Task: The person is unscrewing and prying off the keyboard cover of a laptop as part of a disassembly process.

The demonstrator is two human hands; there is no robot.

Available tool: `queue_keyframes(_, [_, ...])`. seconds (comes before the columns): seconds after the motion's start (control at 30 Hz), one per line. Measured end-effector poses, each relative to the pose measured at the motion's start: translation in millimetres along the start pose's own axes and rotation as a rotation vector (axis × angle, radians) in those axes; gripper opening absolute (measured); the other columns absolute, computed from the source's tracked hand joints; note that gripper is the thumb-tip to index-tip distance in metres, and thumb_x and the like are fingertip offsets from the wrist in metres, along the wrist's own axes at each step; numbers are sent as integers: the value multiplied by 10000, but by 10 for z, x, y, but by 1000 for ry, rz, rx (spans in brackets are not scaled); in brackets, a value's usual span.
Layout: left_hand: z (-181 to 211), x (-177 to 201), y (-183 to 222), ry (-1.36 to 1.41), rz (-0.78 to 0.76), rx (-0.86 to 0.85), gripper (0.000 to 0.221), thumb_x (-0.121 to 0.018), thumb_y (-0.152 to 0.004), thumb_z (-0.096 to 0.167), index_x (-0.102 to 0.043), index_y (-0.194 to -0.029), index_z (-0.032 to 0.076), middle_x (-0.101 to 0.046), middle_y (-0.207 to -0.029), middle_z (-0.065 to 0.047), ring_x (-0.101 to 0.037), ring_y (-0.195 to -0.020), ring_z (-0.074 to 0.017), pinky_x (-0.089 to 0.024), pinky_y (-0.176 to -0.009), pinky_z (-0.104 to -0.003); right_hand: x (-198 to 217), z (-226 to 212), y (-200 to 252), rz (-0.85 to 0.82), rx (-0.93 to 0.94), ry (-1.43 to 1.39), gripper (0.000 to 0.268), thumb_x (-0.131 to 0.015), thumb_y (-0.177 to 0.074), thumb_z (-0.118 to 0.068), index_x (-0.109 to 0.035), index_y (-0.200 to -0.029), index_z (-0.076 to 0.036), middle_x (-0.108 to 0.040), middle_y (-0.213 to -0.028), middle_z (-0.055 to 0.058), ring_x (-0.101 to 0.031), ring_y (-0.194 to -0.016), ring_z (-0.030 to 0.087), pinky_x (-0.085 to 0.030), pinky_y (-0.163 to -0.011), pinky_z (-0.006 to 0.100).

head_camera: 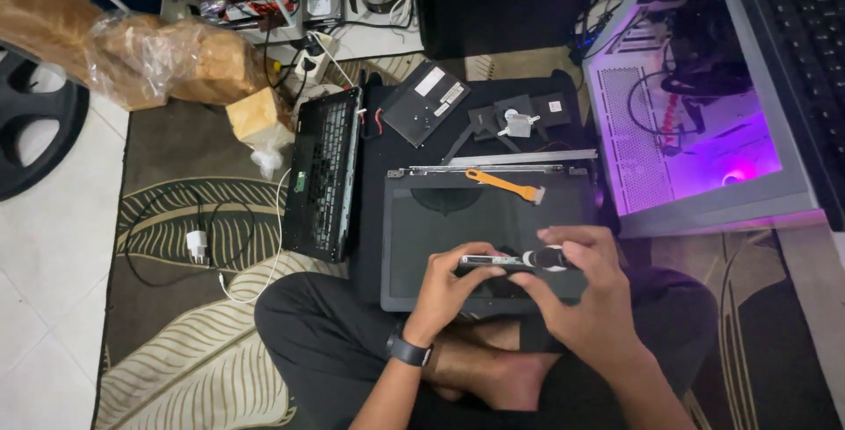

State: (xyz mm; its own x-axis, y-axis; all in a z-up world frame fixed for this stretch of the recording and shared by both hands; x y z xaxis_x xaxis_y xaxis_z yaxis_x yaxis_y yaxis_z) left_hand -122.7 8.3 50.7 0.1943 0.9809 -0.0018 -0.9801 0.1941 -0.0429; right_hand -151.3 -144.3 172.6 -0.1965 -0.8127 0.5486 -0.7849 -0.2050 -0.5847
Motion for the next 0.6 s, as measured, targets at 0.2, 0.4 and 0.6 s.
queue_keyframes(0.2, [16,7,-1,-9,9,2,138,-765,-914,163,-753,-1019,75,-792,-1033,-43,-746,-1009,-164,-579,-908,-305,-119,81,-57,-175,-267,-13,269,-629,-943,-96,-552,-1179,7,-756,-1127,105,-723,-1091,261,-478,-1081,375])
queue_keyframes(0.4, [-56,5,11,-21,14,19,190,-767,-910,191,-764,-1060,74,-800,-1039,-52,-759,-1004,-175,-599,-892,-308,-151,138,51,-169,-205,-50,371,-576,-976,-66,-401,-1299,-16,-756,-1157,95,-785,-978,251,-530,-992,369])
queue_keyframes(0.6, [-49,-5,-1,11,-1,15,169,-757,-917,153,-761,-1068,77,-793,-1043,-62,-755,-987,-192,-598,-908,-319,-129,162,30,-137,-133,-45,590,-657,-960,-41,-306,-1430,-113,-684,-1174,160,-705,-1090,282,-543,-993,420])
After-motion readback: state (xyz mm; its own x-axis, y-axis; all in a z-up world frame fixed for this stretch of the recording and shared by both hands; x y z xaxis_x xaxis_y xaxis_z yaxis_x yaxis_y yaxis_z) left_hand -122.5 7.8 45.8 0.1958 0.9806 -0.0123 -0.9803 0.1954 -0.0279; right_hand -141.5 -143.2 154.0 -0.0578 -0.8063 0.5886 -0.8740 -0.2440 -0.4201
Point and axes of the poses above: each hand's wrist, its own y-axis away from the middle knuckle, its own x-axis out of the back of the hand, z = x × y, the point moved 10 cm from there along -y, towards the middle knuckle
